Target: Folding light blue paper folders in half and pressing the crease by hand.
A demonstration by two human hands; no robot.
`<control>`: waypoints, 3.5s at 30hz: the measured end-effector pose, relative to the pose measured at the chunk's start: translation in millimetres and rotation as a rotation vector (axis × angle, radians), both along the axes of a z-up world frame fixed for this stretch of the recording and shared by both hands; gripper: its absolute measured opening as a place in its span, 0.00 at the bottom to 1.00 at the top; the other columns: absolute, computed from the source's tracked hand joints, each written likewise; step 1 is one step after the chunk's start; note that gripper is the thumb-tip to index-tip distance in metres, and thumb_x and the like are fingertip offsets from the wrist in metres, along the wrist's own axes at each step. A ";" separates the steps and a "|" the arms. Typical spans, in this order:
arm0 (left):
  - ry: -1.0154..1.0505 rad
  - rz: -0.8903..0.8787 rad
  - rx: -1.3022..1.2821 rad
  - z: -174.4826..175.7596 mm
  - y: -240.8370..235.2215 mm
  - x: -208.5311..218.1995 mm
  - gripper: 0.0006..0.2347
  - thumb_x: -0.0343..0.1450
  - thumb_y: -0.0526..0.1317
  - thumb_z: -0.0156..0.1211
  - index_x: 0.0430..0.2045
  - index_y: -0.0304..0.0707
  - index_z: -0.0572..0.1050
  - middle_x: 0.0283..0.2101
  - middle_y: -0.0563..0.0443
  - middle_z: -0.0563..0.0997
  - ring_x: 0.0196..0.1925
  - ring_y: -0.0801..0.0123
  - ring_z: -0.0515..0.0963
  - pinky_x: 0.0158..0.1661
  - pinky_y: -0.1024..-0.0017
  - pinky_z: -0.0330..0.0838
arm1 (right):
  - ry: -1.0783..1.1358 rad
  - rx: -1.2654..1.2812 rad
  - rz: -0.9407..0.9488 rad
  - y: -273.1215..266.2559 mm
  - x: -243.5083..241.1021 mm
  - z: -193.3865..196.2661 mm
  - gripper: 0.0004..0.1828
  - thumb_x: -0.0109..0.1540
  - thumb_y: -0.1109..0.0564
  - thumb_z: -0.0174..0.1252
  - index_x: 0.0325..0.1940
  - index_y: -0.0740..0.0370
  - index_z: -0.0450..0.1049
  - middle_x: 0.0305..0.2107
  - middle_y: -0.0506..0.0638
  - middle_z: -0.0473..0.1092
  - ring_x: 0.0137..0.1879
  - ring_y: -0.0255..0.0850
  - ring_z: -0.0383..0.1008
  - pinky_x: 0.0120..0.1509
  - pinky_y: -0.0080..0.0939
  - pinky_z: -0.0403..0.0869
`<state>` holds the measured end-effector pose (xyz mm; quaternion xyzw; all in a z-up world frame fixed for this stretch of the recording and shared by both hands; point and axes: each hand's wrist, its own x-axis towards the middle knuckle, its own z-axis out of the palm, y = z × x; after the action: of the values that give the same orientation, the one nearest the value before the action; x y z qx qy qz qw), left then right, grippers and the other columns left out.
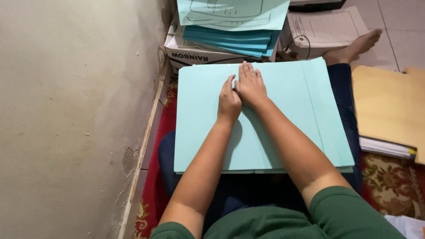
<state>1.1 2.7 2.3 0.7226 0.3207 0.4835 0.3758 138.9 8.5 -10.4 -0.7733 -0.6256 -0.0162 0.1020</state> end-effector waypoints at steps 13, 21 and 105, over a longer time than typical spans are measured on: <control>0.026 0.013 0.017 10.9 -11.1 -4.9 0.25 0.68 0.25 0.34 0.61 0.32 0.68 0.59 0.35 0.75 0.67 0.43 0.71 0.67 0.56 0.64 | 0.044 -0.062 0.048 -165.7 -83.1 28.1 0.37 0.69 0.47 0.36 0.80 0.67 0.44 0.78 0.63 0.42 0.83 0.55 0.39 0.82 0.55 0.39; 0.097 -0.023 0.051 4.9 -6.8 -4.6 0.21 0.71 0.28 0.38 0.60 0.30 0.67 0.61 0.31 0.73 0.68 0.38 0.68 0.68 0.53 0.62 | 0.001 0.054 0.037 -50.0 -19.9 -7.7 0.38 0.69 0.46 0.43 0.80 0.67 0.48 0.77 0.64 0.45 0.82 0.55 0.42 0.82 0.58 0.42; 0.885 -0.125 0.304 60.0 -37.7 -7.8 0.25 0.74 0.53 0.45 0.68 0.53 0.67 0.73 0.47 0.64 0.77 0.52 0.57 0.72 0.46 0.43 | -0.021 -0.139 -0.183 -166.8 133.0 57.7 0.43 0.72 0.34 0.31 0.81 0.68 0.47 0.78 0.62 0.44 0.83 0.54 0.41 0.84 0.54 0.42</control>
<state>-6.7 -35.0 62.3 0.9240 0.3315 0.1470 0.1212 271.9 -158.3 47.3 -0.8322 -0.5530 0.0097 0.0394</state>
